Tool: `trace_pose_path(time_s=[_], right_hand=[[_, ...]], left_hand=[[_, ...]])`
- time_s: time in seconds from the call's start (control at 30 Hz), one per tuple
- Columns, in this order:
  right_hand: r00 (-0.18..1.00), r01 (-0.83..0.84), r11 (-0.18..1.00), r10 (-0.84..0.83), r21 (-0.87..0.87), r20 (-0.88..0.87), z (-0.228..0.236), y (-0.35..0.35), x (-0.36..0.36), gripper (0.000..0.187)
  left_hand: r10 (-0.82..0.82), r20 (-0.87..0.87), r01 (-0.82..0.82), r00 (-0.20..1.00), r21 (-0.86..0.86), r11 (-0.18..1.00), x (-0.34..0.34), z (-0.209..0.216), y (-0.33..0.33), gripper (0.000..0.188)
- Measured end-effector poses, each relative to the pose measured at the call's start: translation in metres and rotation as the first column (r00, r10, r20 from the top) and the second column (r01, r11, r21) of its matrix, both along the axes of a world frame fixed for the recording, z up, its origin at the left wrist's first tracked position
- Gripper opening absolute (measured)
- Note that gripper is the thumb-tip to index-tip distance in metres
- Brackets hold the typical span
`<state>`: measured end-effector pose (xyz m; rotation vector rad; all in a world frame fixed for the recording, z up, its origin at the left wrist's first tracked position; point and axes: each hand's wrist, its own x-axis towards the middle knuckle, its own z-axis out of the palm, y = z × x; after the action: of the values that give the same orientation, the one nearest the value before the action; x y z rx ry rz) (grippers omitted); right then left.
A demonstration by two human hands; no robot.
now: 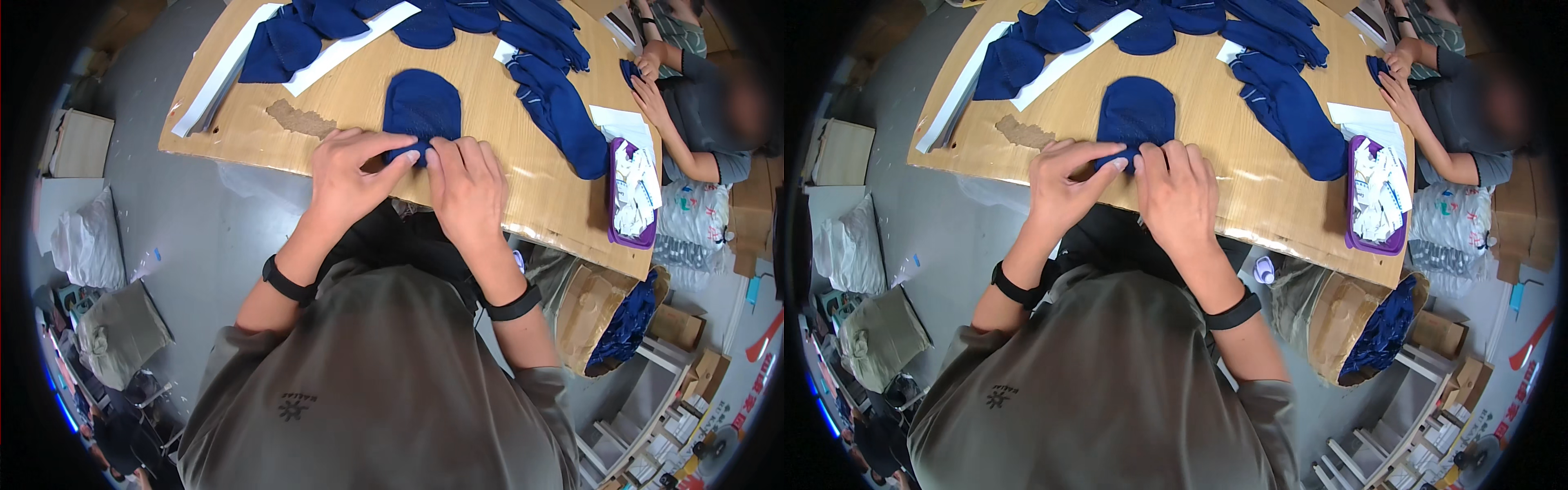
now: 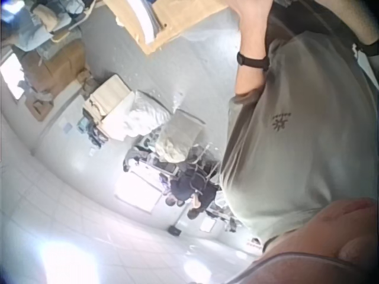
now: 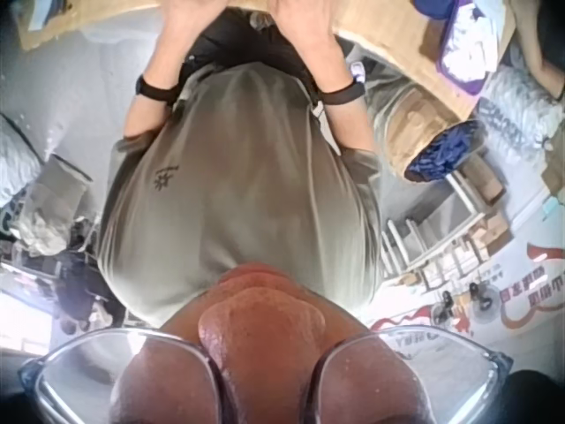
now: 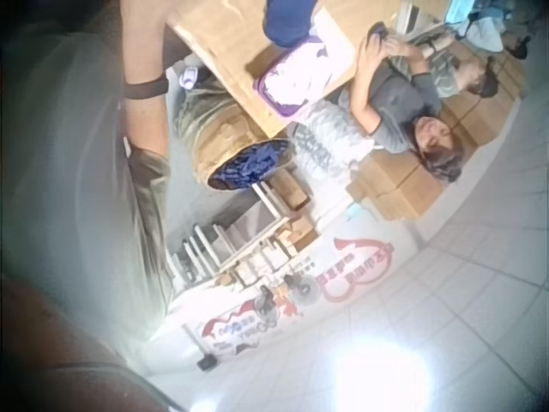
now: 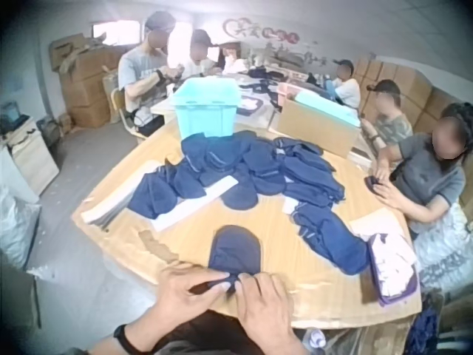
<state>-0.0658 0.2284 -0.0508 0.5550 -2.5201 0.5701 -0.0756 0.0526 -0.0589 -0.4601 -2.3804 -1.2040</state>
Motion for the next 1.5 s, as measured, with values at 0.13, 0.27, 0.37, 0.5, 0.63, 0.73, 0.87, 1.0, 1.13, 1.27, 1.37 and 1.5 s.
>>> trace_pose_path(time_s=[0.13, 0.27, 0.37, 0.5, 0.63, 0.73, 0.87, 1.0, 1.13, 1.27, 1.37, 1.5], right_hand=[[0.996, -0.079, 0.984, 0.085, 0.162, -0.027, -0.001, 0.003, -0.005, 0.010], [1.000, -0.019, 0.976, 0.018, 0.218, 0.006, 0.008, -0.002, -0.008, 0.011], [0.999, 0.008, 0.968, -0.018, 0.252, 0.039, 0.012, 0.002, -0.010, 0.012], [0.995, -0.051, 0.990, 0.039, 0.129, 0.094, 0.012, 0.003, -0.014, 0.014], [0.968, -0.040, 0.996, 0.021, 0.074, 0.251, 0.017, 0.004, -0.015, 0.014], [0.945, -0.047, 0.999, 0.037, 0.023, 0.325, 0.020, 0.004, -0.016, 0.014], [0.940, -0.052, 0.998, 0.040, 0.025, 0.339, 0.022, 0.003, -0.019, 0.016], [0.967, -0.015, 0.997, 0.033, -0.073, 0.252, 0.011, 0.003, -0.020, 0.013], [0.991, 0.072, 0.968, -0.043, -0.238, 0.125, 0.001, 0.001, 0.000, 0.009], [0.983, 0.073, 0.943, -0.012, -0.325, 0.185, -0.003, -0.005, 0.006, 0.019], [0.974, -0.010, 0.835, 0.133, -0.550, 0.185, -0.002, -0.016, 0.010, 0.023], [0.963, -0.004, 0.781, 0.171, -0.625, 0.208, -0.001, 0.005, 0.018, 0.019]], left_hand=[[-0.021, 0.068, 0.024, 0.997, -0.041, 0.999, 0.004, 0.002, -0.006, 0.013], [-0.016, 0.020, 0.017, 1.000, -0.057, 0.998, -0.002, 0.002, -0.002, 0.010], [0.066, 0.059, -0.065, 0.996, -0.014, 0.998, -0.004, 0.002, 0.007, 0.010], [0.122, 0.090, -0.118, 0.989, -0.046, 0.992, -0.003, 0.004, 0.009, 0.010], [0.105, 0.032, -0.103, 0.994, -0.058, 0.993, 0.002, 0.003, 0.007, 0.009], [0.054, -0.132, -0.062, 0.990, -0.058, 0.996, 0.004, -0.002, 0.005, 0.010], [-0.014, -0.183, 0.007, 0.983, -0.041, 0.999, 0.003, -0.004, 0.000, 0.019], [-0.060, -0.155, 0.053, 0.986, -0.050, 0.997, -0.005, -0.003, -0.001, 0.020], [-0.115, -0.229, 0.088, 0.967, -0.126, 0.988, -0.013, 0.004, 0.003, 0.017], [-0.023, -0.211, -0.010, 0.977, -0.151, 0.988, -0.004, 0.009, 0.004, 0.016], [0.033, -0.276, -0.118, 0.961, -0.296, 0.948, 0.008, 0.000, -0.006, 0.014], [-0.110, -0.370, 0.014, 0.923, -0.251, 0.968, 0.008, 0.001, 0.003, 0.022]])
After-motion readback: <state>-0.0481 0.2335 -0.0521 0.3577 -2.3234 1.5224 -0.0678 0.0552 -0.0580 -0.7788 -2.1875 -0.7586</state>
